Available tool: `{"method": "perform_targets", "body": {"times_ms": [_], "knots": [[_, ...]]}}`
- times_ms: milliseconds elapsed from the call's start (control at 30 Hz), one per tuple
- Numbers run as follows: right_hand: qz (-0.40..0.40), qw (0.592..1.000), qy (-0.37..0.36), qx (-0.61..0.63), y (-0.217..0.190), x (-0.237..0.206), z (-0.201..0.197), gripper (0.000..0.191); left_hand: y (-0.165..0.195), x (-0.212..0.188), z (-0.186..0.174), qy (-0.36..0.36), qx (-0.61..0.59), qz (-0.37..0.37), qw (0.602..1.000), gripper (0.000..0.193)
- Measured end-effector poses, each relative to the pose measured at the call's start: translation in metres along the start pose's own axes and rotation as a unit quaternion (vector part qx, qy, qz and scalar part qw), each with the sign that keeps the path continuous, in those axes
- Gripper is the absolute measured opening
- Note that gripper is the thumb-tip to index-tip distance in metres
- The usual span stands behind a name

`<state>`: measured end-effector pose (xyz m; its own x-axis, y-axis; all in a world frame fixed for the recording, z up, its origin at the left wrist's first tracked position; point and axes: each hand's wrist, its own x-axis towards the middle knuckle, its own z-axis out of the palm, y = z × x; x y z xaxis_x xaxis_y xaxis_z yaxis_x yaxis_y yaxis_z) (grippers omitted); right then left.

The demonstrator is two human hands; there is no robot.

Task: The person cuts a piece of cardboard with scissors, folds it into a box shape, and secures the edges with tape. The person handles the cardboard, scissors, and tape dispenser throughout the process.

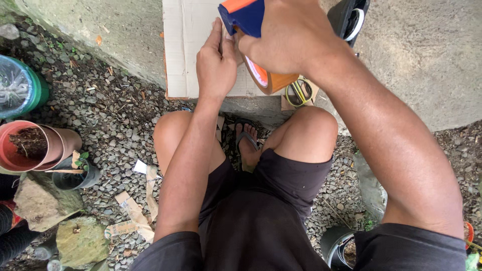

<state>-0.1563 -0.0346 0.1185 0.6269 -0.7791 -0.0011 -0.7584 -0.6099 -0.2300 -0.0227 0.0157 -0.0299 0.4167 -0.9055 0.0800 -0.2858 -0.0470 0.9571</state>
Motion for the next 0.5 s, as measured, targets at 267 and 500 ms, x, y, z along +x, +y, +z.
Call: {"method": "perform_targets", "body": {"times_ms": [267,500], "knots": [[0.045,0.999,-0.016,-0.011,-0.012,-0.058,-0.020,0.058,0.003,0.006,-0.005,0.021,-0.013,0.016,1.000,0.050],[0.039,0.998,0.045,0.001,-0.022,-0.120,-0.009,0.080,-0.002,0.008,0.000,0.020,-0.035,0.025,0.999,0.046]]}}
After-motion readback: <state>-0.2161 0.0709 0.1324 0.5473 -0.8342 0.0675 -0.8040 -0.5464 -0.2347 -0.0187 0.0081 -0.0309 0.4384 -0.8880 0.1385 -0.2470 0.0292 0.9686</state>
